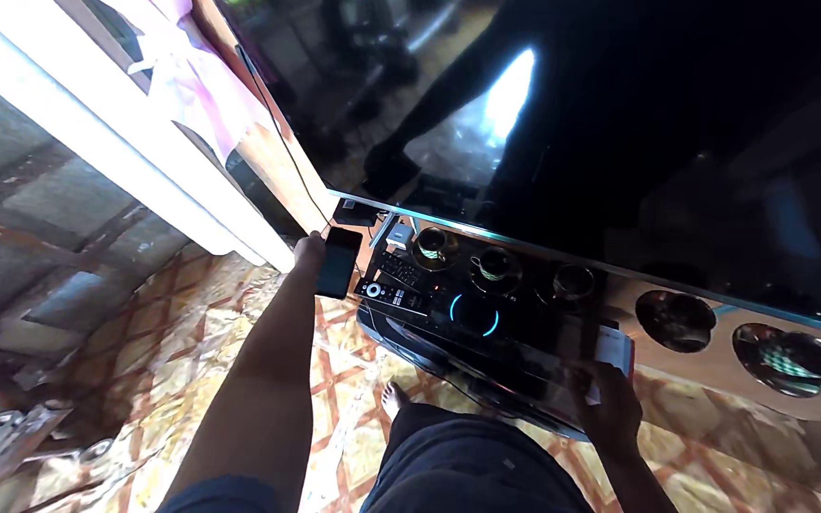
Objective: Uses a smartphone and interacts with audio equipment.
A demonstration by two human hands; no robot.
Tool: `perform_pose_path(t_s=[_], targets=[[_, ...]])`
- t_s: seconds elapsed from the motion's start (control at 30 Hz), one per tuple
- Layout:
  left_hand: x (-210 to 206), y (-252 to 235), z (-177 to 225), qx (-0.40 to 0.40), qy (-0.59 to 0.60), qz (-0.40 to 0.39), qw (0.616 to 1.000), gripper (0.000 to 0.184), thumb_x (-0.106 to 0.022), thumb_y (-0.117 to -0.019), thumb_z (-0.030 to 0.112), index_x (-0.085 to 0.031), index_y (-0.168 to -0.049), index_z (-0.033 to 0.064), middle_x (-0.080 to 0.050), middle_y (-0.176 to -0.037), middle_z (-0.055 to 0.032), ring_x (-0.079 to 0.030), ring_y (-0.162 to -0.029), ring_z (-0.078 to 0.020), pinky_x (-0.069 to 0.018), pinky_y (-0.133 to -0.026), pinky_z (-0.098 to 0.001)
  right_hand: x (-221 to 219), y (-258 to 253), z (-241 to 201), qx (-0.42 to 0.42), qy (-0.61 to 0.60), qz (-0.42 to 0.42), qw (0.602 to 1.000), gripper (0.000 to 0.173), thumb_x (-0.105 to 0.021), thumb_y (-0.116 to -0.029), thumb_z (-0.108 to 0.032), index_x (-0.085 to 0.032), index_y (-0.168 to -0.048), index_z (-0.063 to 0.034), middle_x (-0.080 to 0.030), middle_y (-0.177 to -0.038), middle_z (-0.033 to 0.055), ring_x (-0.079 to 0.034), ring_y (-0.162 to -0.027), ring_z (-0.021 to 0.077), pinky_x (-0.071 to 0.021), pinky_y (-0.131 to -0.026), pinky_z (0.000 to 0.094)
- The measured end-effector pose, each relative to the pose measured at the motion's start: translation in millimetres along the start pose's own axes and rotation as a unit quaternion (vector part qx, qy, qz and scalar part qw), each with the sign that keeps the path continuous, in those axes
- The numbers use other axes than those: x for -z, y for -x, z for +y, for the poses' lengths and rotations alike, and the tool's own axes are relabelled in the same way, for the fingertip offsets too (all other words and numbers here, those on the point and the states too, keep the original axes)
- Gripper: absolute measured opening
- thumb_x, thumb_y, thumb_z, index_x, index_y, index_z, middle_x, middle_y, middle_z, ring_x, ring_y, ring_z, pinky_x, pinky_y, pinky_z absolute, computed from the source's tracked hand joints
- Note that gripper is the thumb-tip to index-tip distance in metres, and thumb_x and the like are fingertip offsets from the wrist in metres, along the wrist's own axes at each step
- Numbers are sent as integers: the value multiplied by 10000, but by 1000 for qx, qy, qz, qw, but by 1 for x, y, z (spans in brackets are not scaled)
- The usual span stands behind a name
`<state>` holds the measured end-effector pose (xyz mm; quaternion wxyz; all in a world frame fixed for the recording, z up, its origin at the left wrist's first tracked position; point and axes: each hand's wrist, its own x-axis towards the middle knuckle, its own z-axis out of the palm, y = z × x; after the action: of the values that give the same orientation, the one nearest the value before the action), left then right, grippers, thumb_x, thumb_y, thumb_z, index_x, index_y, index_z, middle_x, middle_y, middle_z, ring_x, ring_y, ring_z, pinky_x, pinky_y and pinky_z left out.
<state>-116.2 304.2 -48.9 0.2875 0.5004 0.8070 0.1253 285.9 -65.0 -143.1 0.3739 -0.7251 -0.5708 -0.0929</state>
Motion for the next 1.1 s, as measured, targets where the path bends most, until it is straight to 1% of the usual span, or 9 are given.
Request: perform_pose_path(t_s=[0.17,0.3,0.43,0.5,0.57,0.63,0.7,0.97,1.1], targets=[[-7,-4,0,-73,7,-24,997,539,-239,-1141,326,-544,-1380,-48,-538,-1405,-327,-478,-1364,-479,-353,-1089,-673,1,0,0,-1,0,4,1000,458,-484,-989,-417,-742,-953,-40,-712,-856,137,-678,-783,293,-539,-727,446],[-17,-12,-12,-136,93,-13,986,566,-255,-1140,358,-544,-1375,-68,-540,-1420,-300,-477,-1374,-435,-325,-1139,-613,3,0,-1,-6,-5,-2,1000,452,-499,-981,-405,-746,-956,-27,-722,-876,142,-688,-802,303,-548,-731,453],[-14,13,-11,-252,34,-47,966,465,-516,-1064,154,-444,-1478,-47,-471,-1487,-297,-460,-1389,-437,-359,-1145,-594,4,0,0,-7,-17,-13,1000,437,-514,-970,-397,-746,-974,-27,-721,-889,142,-688,-821,304,-547,-738,465],[-18,40,-8,-337,-51,-62,938,584,-683,-924,30,-476,-1470,4,-480,-1479,-273,-477,-1366,-437,-395,-1118,-604,4,0,1,-4,-13,-13,1000,430,-515,-970,-395,-745,-970,-32,-720,-880,135,-687,-812,297,-545,-729,453],[-24,64,-7,-402,-102,-102,904,675,-727,-842,-43,-503,-1472,47,-489,-1500,-217,-464,-1386,-407,-387,-1125,-593,3,1,2,1,-11,-12,1000,426,-516,-971,-396,-746,-971,-37,-721,-880,129,-684,-807,291,-543,-732,449],[-33,74,-9,-410,-137,-135,892,736,-724,-821,-71,-495,-1497,108,-431,-1573,-159,-421,-1431,-386,-372,-1141,-583,4,1,2,3,-14,-13,1000,427,-512,-976,-396,-742,-972,-36,-717,-879,128,-681,-803,290,-544,-734,452],[-42,75,-10,-397,-149,-145,894,765,-715,-828,-74,-463,-1525,118,-400,-1590,-174,-405,-1444,-397,-371,-1145,-587,4,0,1,1,-17,-14,1000,426,-514,-977,-399,-742,-980,-40,-714,-878,124,-681,-806,284,-545,-739,450],[-52,110,-7,-362,-150,-147,908,672,-667,-892,21,-464,-1525,120,-477,-1511,-197,-447,-1388,-417,-386,-1118,-590,3,1,0,6,-18,-14,1000,423,-522,-969,-384,-746,-982,-26,-721,-889,143,-690,-818,302,-553,-742,458],[-55,118,-11,-366,-151,-178,901,771,-709,-854,-3,-409,-1553,126,-356,-1607,-178,-403,-1445,-383,-398,-1130,-568,3,2,2,1,-30,-8,1000,419,-523,-968,-390,-745,-979,-35,-712,-874,129,-679,-802,282,-554,-729,430]])
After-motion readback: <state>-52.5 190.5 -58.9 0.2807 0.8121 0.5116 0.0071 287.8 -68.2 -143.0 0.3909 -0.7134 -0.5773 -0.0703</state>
